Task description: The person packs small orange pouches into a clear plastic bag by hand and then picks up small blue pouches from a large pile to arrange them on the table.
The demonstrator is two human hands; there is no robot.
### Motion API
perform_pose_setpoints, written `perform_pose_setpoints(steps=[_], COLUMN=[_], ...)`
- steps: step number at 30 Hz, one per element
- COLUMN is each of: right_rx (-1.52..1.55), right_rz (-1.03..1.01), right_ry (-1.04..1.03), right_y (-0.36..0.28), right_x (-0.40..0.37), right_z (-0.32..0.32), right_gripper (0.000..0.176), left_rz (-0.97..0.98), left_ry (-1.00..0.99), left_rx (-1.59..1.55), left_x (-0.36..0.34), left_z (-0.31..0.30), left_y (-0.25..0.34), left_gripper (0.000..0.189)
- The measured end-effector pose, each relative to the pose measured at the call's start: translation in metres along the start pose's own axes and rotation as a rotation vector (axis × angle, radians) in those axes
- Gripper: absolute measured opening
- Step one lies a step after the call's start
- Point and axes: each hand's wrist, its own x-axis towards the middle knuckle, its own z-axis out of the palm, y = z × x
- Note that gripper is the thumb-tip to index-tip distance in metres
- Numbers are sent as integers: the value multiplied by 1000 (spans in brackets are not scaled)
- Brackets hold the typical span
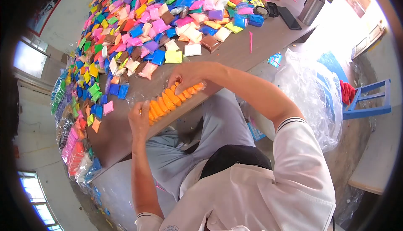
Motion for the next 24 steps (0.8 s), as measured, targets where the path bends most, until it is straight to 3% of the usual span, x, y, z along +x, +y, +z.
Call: perform_pose_setpoints(steps=[4,7,10,13,16,19,24], right_rx=[-33,12,-19,-112,-172,-247,-175], right_rz=[133,143,95,82,-59,-47,-1], right_ry=[-69,-97,63,78,131,-72,7], right_y=[-7,-3,-7,-26,-30,-42,-29], right_x=[0,1,-5,0,12,24,25], right_z=[-3,-7,-2,-2,13,16,31], right_gripper=[33,47,54,60,50,37,25], left_rz=[-6,-21,-26,-38,-53,-58,-17], left_ry=[-7,-19,-14,-23,-18,-21,-10], left_rx=[-9,7,6,26,52,26,29], left_x=[-2,-2,-3,-3,-1,-2,-2], left_z=[0,-2,-1,-2,0,1,0], left_y=[2,5,6,11,7,2,3], left_gripper=[35,35,36,36,37,38,38])
